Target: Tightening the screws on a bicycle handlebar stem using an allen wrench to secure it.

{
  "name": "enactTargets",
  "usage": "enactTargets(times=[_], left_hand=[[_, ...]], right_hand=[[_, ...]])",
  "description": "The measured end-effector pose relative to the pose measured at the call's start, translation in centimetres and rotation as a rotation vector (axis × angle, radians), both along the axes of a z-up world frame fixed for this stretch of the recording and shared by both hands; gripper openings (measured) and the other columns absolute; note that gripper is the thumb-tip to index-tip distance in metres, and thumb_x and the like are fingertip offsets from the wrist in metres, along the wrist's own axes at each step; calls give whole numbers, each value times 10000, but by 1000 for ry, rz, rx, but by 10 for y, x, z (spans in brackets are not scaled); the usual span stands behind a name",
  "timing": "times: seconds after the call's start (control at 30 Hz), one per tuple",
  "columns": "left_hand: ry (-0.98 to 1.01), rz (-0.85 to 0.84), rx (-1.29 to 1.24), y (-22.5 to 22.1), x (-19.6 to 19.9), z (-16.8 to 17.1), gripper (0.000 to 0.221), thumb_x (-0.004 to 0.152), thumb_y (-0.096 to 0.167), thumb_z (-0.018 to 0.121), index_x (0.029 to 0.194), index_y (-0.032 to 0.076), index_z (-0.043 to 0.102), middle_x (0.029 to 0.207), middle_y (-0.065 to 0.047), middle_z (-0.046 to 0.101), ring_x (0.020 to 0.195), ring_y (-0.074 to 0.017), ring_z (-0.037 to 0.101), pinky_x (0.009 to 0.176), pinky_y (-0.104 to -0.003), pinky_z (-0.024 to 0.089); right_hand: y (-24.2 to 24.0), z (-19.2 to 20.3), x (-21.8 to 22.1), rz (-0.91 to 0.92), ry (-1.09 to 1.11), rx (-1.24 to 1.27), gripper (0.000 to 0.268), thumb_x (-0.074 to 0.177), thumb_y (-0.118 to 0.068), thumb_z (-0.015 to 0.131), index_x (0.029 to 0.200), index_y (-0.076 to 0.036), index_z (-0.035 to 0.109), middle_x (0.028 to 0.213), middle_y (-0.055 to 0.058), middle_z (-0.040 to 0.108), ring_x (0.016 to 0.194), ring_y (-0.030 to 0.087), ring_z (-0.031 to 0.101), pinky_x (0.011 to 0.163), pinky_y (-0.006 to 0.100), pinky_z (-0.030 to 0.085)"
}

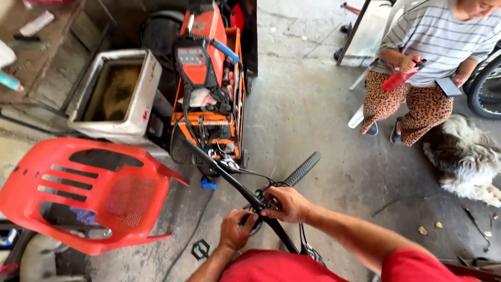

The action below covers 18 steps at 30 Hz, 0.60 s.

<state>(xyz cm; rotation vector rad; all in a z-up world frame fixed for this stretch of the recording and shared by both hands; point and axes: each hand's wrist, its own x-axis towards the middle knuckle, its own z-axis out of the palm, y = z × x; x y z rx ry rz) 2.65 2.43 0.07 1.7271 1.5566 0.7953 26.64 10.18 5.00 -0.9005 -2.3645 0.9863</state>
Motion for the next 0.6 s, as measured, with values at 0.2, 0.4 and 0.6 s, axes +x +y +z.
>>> enactTargets(times=[0.2,0.4,0.6], left_hand=[[-7,11,-29,6,10,2,497,897,665,573,833,236,816,854,42,832,847,-231,728,763,-391,523],[14,13,-82,10,17,-4,533,866,714,533,874,276,837,886,54,847,883,-263,732,811,-405,527],[-1,43,-131,5,29,-41,498,881,726,556,759,280,739,804,42,776,955,-272,667,821,-444,515]], right_hand=[[-9,-14,8,-207,82,69,512,981,-629,607,838,-144,531,721,9,582,586,205,532,539,377,460],[-16,2,6,-330,-73,-83,512,1061,-522,525,713,-146,505,568,-26,521,479,188,449,511,366,454],[-28,32,-6,-620,-515,-449,634,1054,-646,550,651,-164,460,624,3,490,615,179,433,623,387,418]])
